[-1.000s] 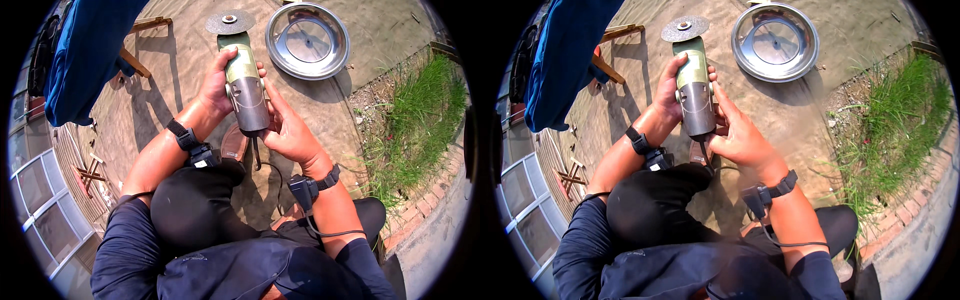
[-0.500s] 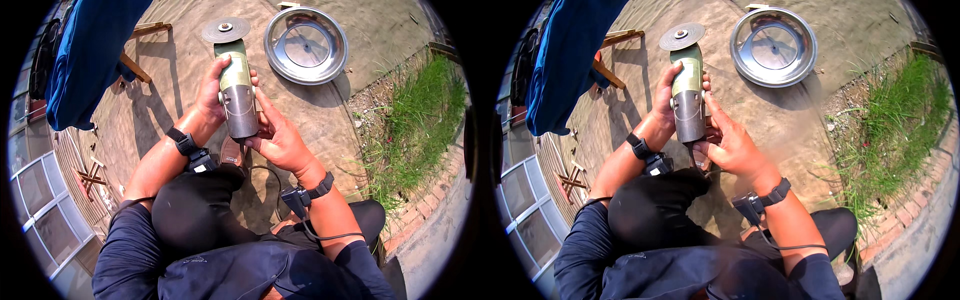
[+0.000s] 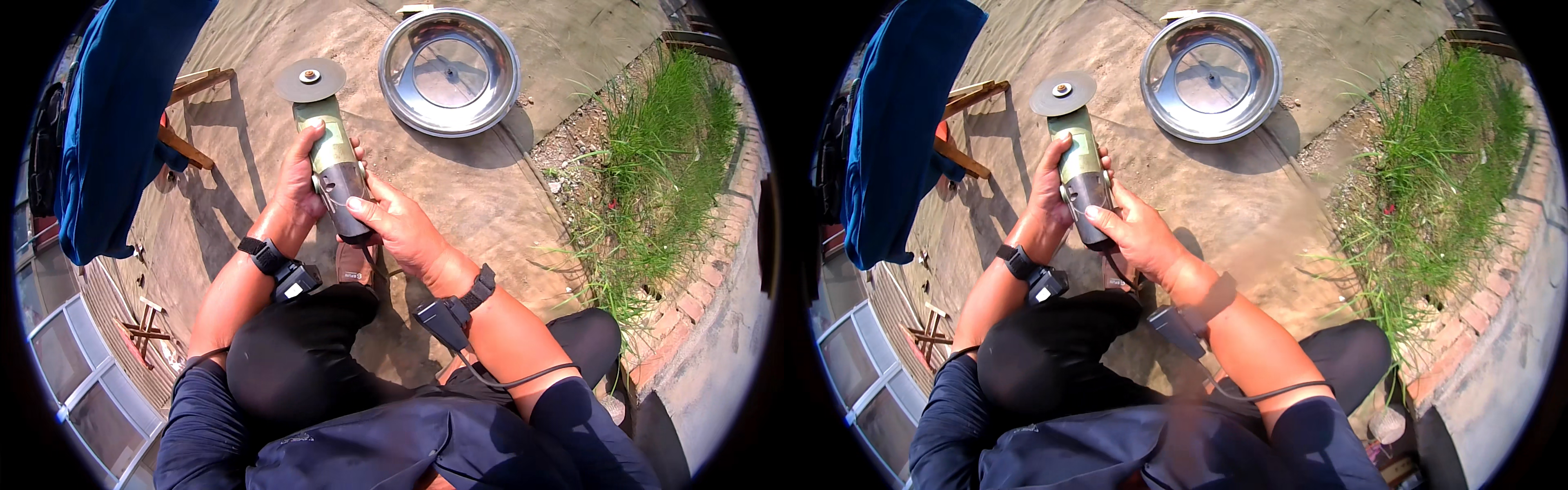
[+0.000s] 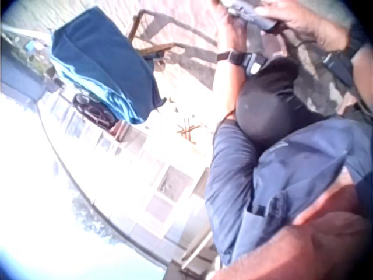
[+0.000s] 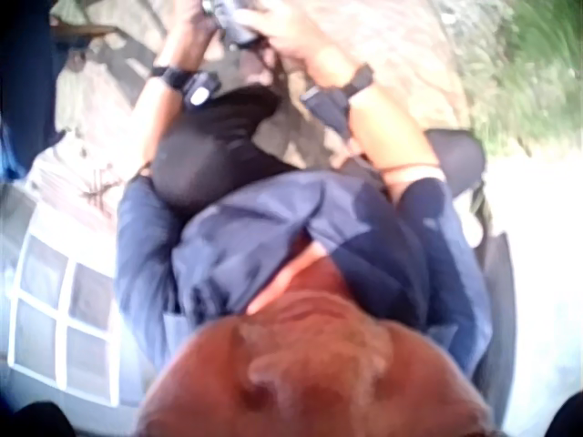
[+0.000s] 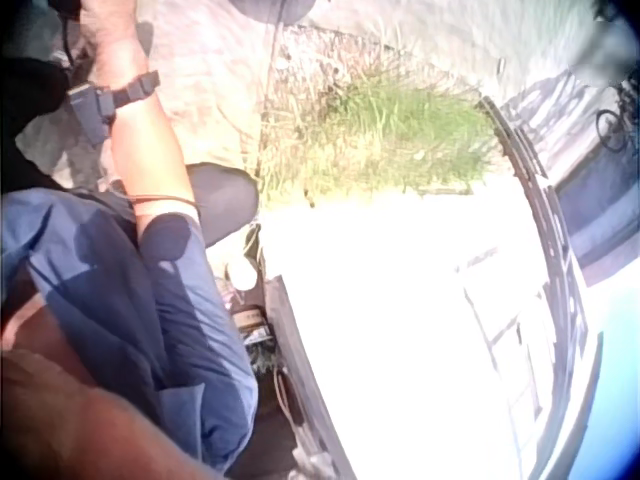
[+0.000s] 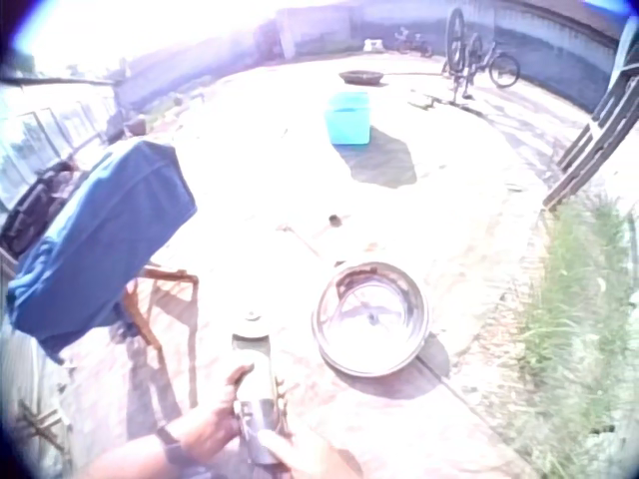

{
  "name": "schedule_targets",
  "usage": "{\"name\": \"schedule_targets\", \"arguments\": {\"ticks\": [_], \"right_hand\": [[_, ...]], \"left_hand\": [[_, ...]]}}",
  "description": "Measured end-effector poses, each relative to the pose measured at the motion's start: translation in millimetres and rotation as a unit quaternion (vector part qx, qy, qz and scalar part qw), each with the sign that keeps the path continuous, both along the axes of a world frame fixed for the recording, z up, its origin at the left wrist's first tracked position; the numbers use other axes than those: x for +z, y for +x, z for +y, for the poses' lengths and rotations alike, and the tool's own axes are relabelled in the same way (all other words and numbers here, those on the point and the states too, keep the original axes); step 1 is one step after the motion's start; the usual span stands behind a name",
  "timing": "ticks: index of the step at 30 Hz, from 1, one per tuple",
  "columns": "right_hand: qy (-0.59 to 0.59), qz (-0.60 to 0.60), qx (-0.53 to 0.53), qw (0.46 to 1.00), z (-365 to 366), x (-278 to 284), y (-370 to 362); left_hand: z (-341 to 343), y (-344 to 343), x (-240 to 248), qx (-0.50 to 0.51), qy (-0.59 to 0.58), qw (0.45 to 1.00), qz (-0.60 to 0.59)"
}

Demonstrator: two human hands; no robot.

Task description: The person repairs a metal pot lid by first using pliers to tighten or adjust the handle attachment on a transparent lid and then using an angle grinder to smooth the edges of a metal basin.

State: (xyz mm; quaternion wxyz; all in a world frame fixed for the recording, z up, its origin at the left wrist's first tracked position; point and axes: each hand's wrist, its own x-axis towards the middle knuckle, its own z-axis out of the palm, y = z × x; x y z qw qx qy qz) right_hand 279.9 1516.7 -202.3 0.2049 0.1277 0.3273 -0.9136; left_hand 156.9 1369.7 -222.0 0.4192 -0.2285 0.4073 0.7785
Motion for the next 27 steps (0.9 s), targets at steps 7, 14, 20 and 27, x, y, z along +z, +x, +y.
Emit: {"name": "schedule_targets", "arguments": {"ticks": [7,14,20,27], "right_hand": [[0.005,0.036,-0.057,0.998,-5,-17,-7],[0.458,-0.150,-0.340,0.808,119,-125,-26],[0.278,-0.212,-0.302,0.887,189,-182,-57],[0.314,-0.214,-0.254,0.889,167,-142,-59]], "left_hand": [[5,4,10,0.003,-0.011,1.000,0.011],[-15,-1,1,0.002,-0.087,0.995,0.055],[-16,-6,1,-0.045,-0.090,0.991,0.087],[-1,-3,9,-0.096,-0.140,0.980,0.106]]}}
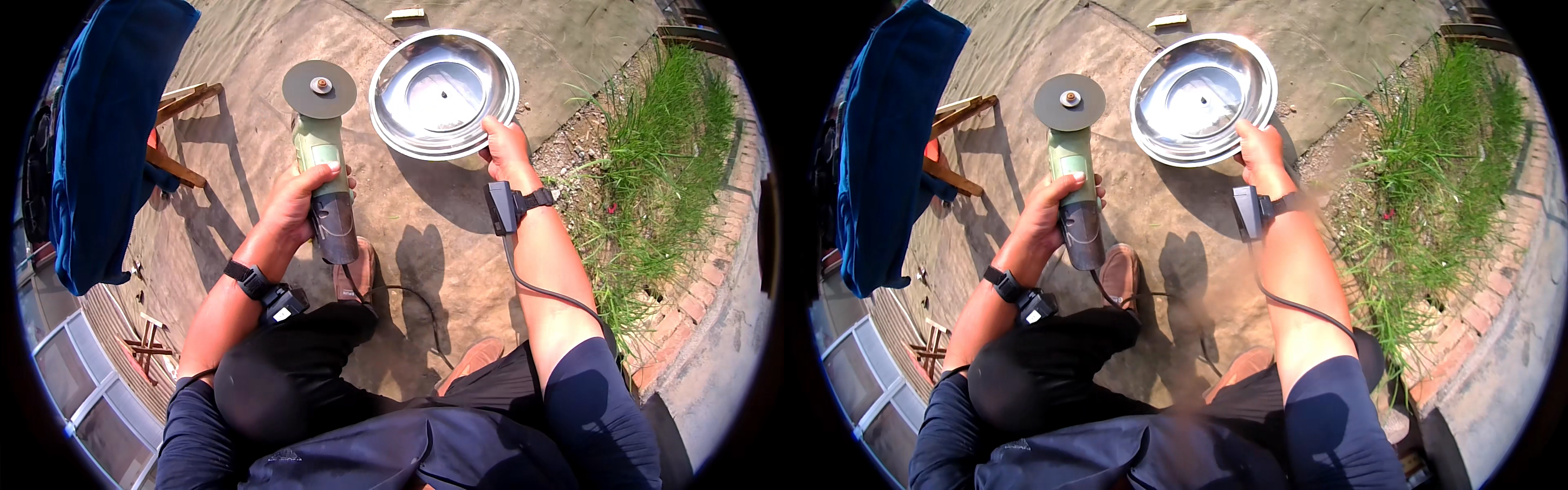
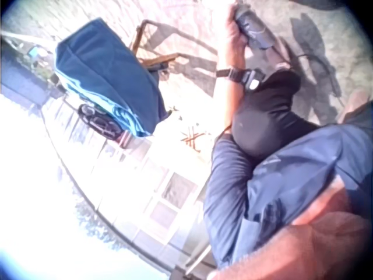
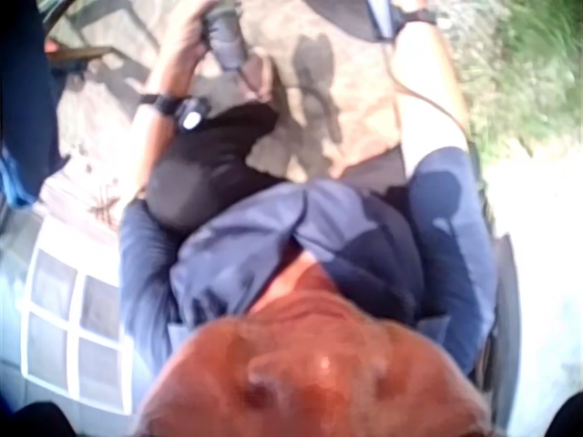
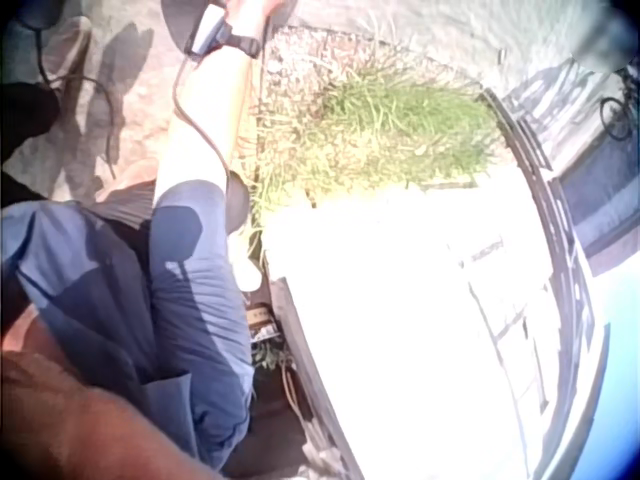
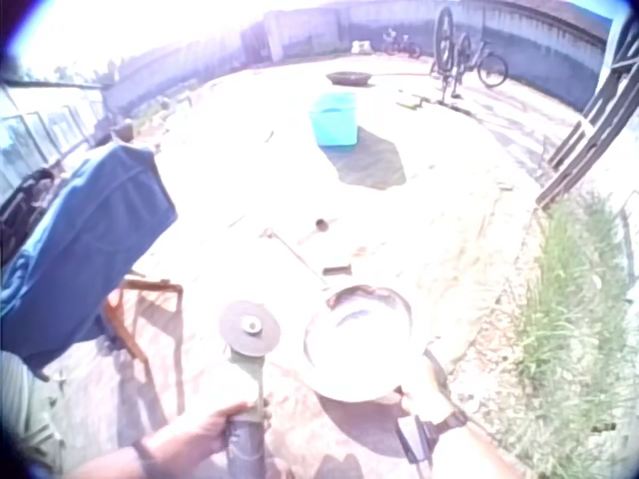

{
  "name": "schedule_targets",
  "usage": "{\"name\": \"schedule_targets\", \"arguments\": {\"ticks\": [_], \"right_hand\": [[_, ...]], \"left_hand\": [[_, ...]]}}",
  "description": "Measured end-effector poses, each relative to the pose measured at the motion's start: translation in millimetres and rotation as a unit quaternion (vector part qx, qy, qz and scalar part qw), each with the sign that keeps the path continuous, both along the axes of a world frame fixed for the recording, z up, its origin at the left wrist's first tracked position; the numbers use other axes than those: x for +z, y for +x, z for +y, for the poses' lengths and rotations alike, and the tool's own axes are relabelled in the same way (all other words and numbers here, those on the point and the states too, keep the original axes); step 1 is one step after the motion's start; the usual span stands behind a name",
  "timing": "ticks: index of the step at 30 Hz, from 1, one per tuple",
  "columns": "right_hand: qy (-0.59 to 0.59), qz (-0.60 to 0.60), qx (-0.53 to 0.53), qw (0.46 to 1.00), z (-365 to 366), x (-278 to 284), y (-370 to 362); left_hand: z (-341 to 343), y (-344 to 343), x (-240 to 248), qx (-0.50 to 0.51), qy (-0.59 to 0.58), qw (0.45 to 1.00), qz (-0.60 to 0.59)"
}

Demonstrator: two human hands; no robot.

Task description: The person repairs a metal pot lid by first using pliers to tighten or adjust the handle attachment on a transparent lid and then using an angle grinder to smooth the edges of a metal basin.

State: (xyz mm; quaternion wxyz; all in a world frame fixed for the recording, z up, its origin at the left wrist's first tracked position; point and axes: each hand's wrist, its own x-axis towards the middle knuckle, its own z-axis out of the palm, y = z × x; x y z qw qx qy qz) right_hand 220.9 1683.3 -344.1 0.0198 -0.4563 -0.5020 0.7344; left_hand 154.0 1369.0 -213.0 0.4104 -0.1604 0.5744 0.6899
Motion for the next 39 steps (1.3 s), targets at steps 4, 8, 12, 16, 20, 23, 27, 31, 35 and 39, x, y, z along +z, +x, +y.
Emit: {"name": "schedule_targets", "arguments": {"ticks": [4,8,12,16,20,23,27,31,35,39], "right_hand": [[0.003,-0.035,0.017,0.999,-14,18,24],[-0.049,-0.028,-0.005,0.998,-19,4,40],[-0.048,0.063,-0.007,0.997,-21,19,55],[-0.011,0.087,0.013,0.996,-12,22,75],[-0.007,0.079,0.006,0.997,-10,25,89],[0.002,0.054,-0.018,0.998,-9,29,101],[0.069,0.039,0.008,0.997,-9,48,97],[0.086,0.018,-0.008,0.996,-19,47,92],[0.072,-0.096,0.045,0.992,-19,56,93],[0.052,-0.099,0.024,0.993,-20,54,92]], "left_hand": [[5,3,-5,-0.057,-0.041,0.997,0.037],[18,6,-5,-0.122,-0.088,0.984,0.091],[17,11,-5,-0.151,-0.108,0.974,0.129],[25,10,4,-0.146,-0.094,0.977,0.125],[25,10,10,-0.139,-0.080,0.978,0.133],[22,12,9,-0.152,-0.081,0.976,0.137],[26,19,2,-0.179,-0.092,0.970,0.138],[46,34,2,-0.215,-0.101,0.961,0.141],[53,41,-8,-0.269,-0.133,0.944,0.139],[51,45,-40,-0.309,-0.206,0.916,0.153]]}}
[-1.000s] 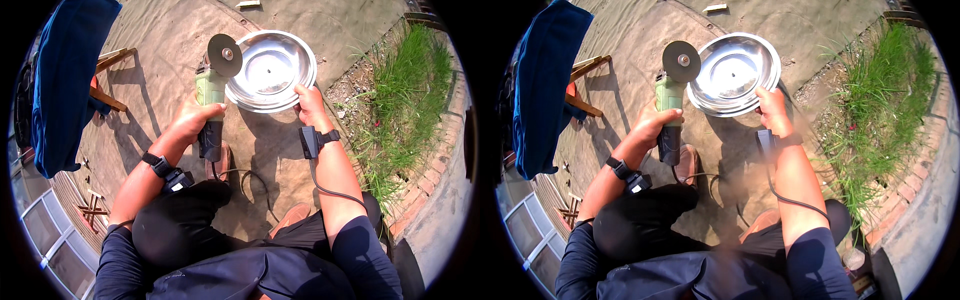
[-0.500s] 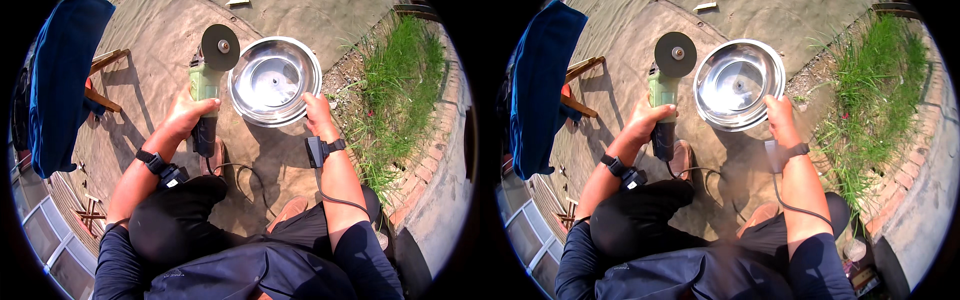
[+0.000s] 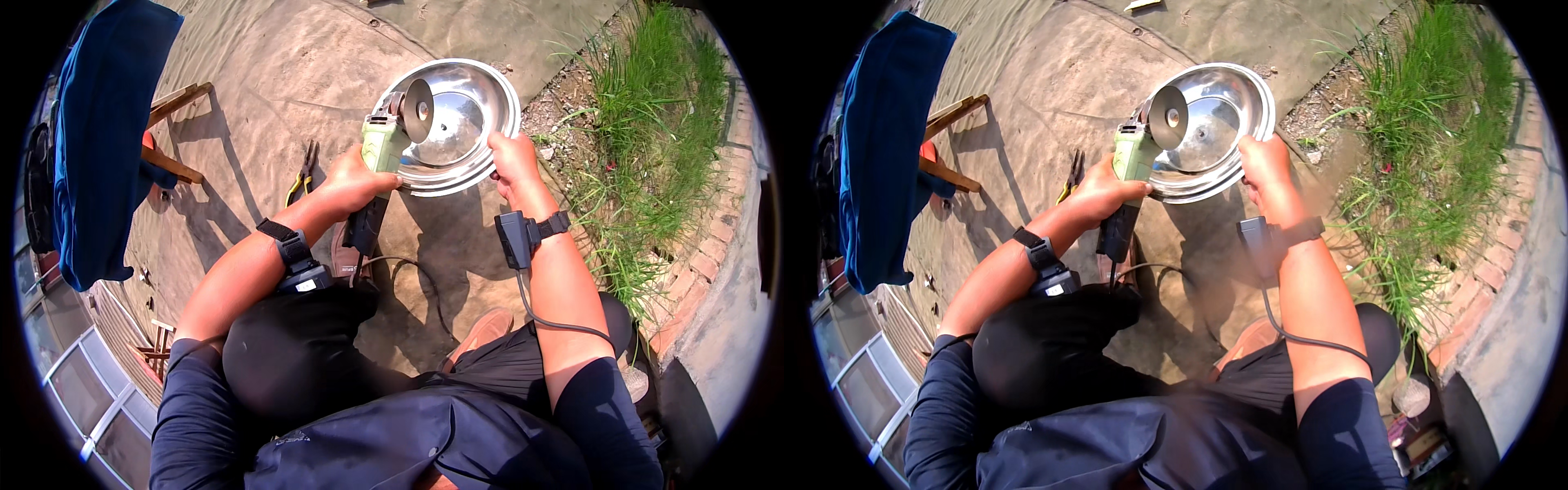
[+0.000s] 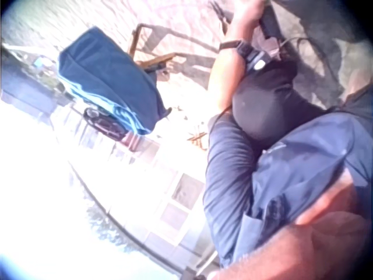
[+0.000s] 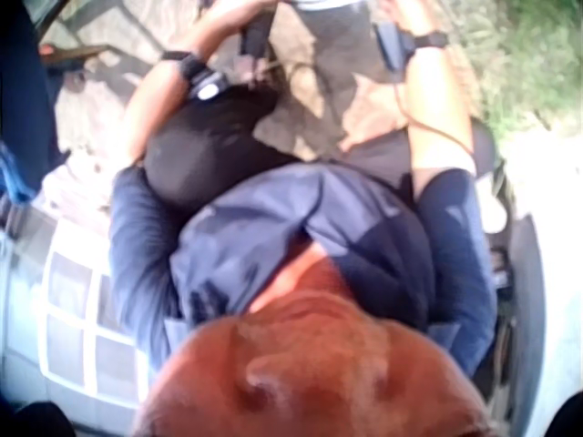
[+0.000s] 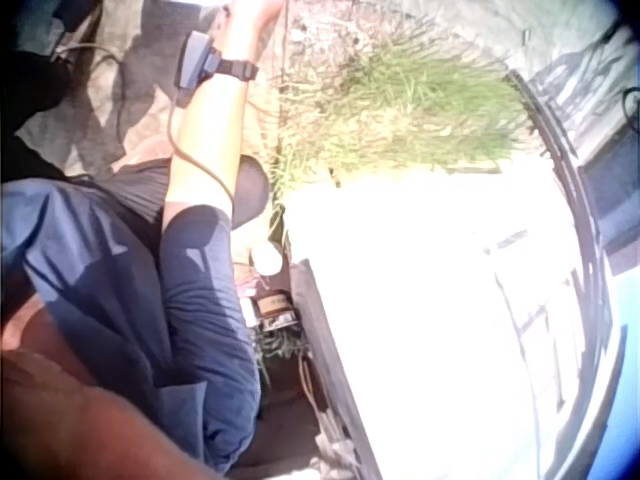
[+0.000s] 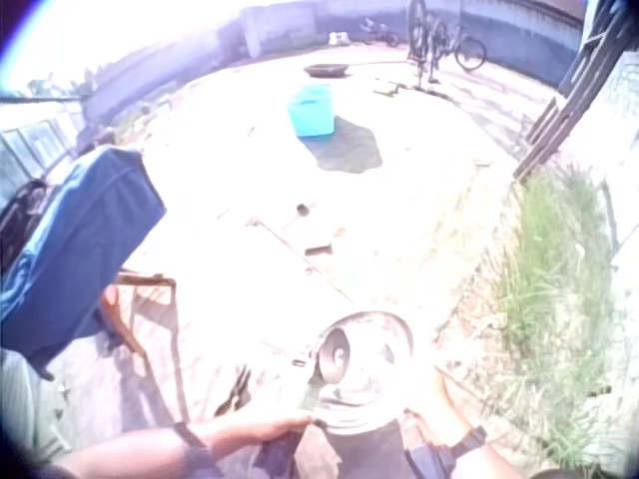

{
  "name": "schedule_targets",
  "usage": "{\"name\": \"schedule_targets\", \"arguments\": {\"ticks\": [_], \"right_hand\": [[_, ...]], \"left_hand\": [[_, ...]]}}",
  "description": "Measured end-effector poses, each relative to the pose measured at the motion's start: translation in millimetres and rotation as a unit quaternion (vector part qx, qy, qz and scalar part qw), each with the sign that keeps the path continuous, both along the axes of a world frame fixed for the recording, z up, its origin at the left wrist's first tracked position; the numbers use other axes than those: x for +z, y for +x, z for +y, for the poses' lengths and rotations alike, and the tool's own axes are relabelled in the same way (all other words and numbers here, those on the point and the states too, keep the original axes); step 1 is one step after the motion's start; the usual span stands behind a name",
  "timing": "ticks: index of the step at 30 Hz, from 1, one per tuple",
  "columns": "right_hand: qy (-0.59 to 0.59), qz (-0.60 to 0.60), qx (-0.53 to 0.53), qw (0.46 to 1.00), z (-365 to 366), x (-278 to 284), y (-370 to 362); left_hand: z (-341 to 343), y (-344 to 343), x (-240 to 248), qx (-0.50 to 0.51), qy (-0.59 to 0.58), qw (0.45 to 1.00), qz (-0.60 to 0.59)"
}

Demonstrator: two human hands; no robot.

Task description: The person repairs a metal pot lid by first using pliers to tighten or adjust the handle attachment on a transparent lid and then using an angle grinder to smooth the edges of a metal basin.

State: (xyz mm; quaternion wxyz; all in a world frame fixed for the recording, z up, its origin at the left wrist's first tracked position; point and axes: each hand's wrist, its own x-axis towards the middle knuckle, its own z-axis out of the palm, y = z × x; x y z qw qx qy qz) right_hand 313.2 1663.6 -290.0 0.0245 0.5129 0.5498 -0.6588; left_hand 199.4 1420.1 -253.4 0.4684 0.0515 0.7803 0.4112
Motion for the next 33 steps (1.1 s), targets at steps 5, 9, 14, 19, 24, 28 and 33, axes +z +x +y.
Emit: {"name": "schedule_targets", "arguments": {"ticks": [5,9,14,19,24,28,33], "right_hand": [[0.016,0.008,0.007,1.000,1,7,-3],[0.051,0.043,0.003,0.998,1,0,-2],[0.053,0.036,0.005,0.998,1,-3,-2],[0.048,0.035,0.005,0.998,-1,-5,-2],[0.032,0.026,0.007,0.999,-1,0,-2],[0.036,0.022,0.008,0.999,-2,1,-3],[0.037,0.020,0.005,0.999,-3,-5,-3]], "left_hand": [[6,1,-10,-0.034,-0.051,0.998,0.025],[14,-1,-4,-0.044,-0.050,0.997,0.029],[20,-2,1,-0.055,-0.043,0.997,0.016],[15,-3,-17,-0.047,-0.029,0.998,0.010],[18,-3,-15,-0.043,-0.047,0.998,0.004],[19,-4,-12,-0.038,-0.043,0.998,-0.005],[17,-5,-18,-0.044,-0.043,0.998,-0.002]]}}
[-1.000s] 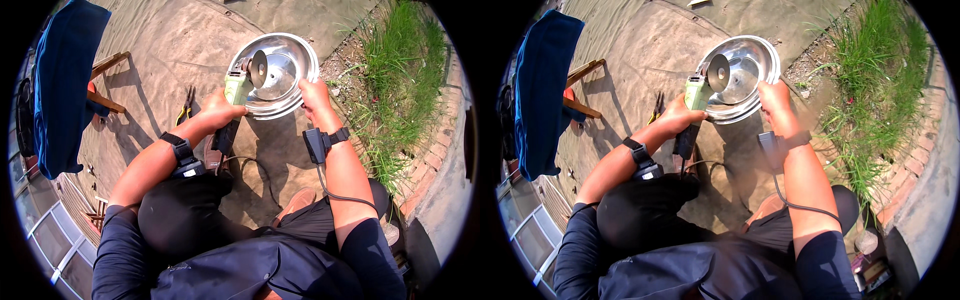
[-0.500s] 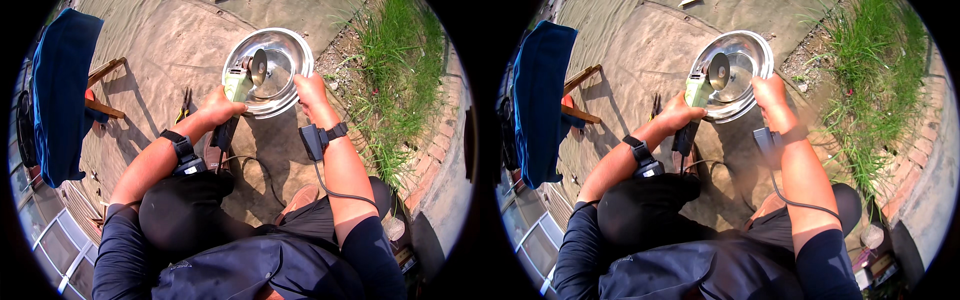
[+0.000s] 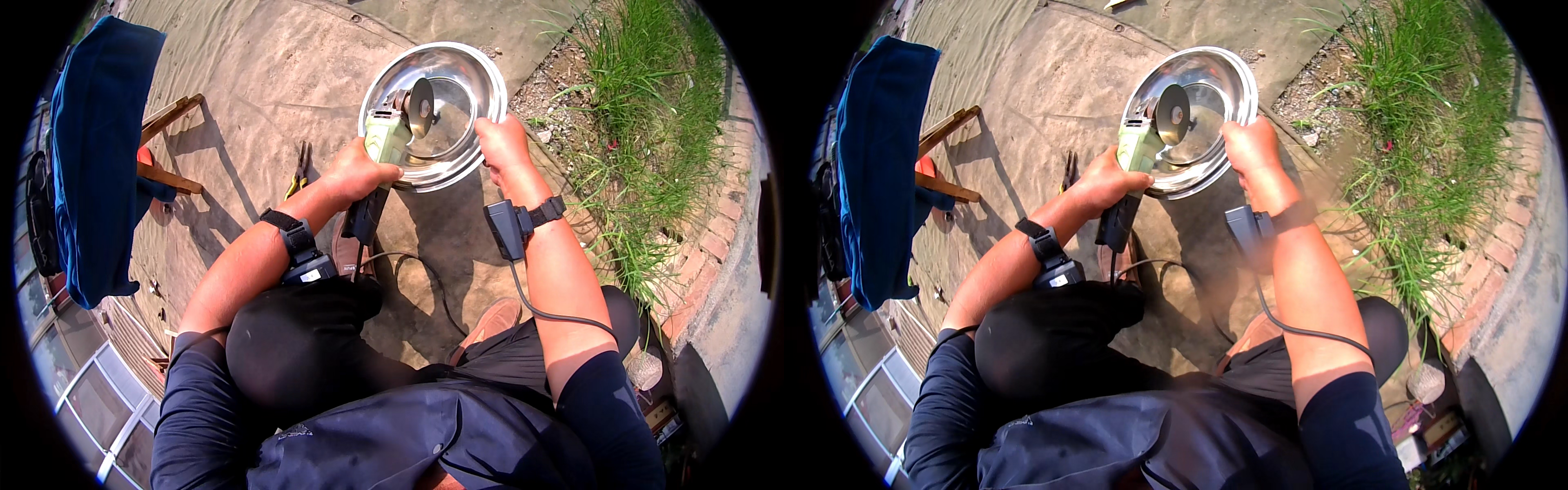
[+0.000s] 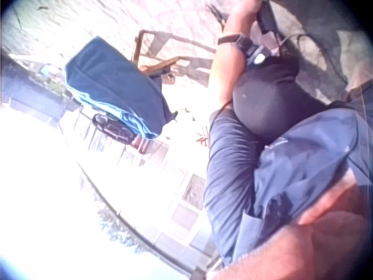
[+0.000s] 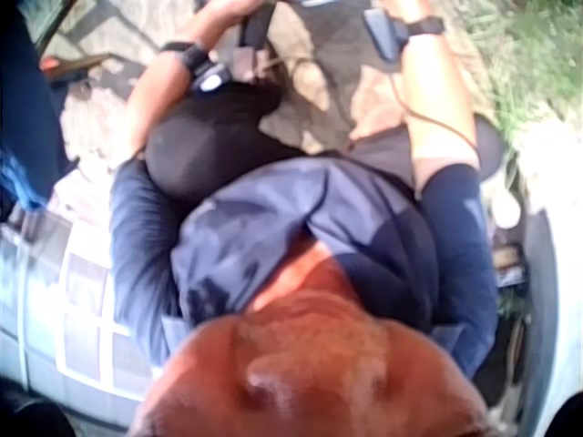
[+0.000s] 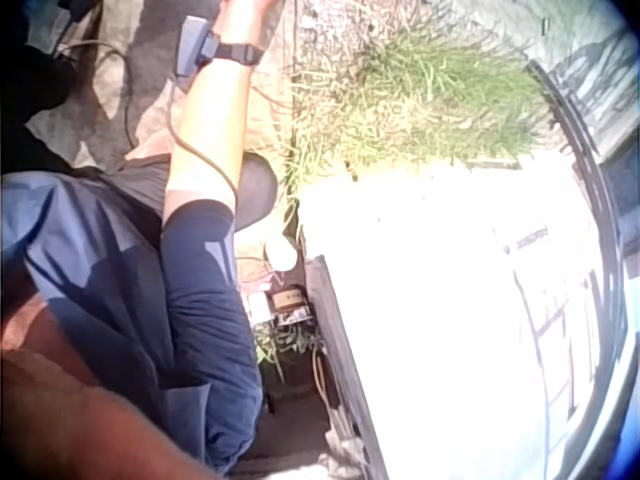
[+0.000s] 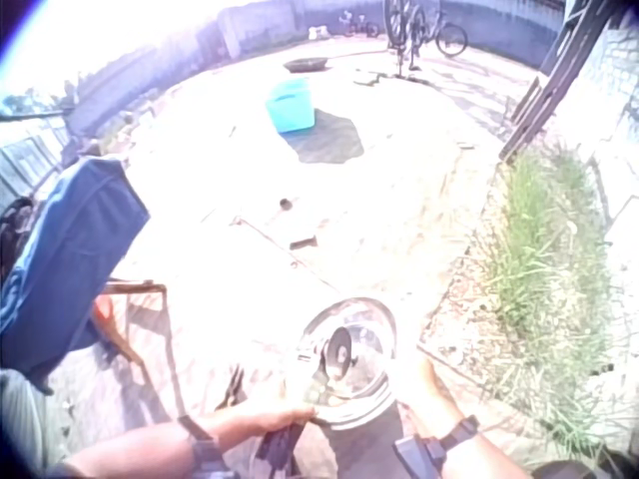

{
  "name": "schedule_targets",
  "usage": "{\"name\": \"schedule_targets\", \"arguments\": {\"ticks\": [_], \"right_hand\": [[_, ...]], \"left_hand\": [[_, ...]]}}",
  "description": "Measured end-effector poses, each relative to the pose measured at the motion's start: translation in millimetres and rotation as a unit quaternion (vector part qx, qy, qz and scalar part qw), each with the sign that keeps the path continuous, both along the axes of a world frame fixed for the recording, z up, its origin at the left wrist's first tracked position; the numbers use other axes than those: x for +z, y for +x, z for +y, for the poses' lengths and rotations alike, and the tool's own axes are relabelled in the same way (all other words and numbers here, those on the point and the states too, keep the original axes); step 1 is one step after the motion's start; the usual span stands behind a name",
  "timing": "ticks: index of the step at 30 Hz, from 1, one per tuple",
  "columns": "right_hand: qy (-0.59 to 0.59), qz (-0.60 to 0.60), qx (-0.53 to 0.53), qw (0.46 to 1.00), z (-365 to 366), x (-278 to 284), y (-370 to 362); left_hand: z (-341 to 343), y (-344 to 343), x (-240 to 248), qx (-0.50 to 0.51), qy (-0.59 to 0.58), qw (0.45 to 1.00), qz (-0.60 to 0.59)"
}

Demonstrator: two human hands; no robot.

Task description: The person repairs a metal pot lid by first using pliers to tighten or adjust the handle attachment on a transparent lid and then using an angle grinder to smooth the edges of a metal basin.

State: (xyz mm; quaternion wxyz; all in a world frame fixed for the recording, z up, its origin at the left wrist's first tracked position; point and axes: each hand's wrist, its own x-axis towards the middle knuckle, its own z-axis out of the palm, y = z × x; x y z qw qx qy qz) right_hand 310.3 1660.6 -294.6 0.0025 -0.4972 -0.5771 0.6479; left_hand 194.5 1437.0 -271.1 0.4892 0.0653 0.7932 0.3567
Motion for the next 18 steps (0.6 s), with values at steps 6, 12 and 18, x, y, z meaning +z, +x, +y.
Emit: {"name": "schedule_targets", "arguments": {"ticks": [6,12,18], "right_hand": [[-0.008,-0.011,-0.002,1.000,0,5,0],[-0.008,-0.027,0.000,1.000,-1,11,-2],[-0.009,-0.016,-0.001,1.000,0,0,-1]], "left_hand": [[-3,-1,-8,0.007,-0.009,1.000,-0.004],[1,1,3,0.005,-0.001,1.000,-0.009],[-1,-1,-3,0.009,-0.003,1.000,-0.008]]}}
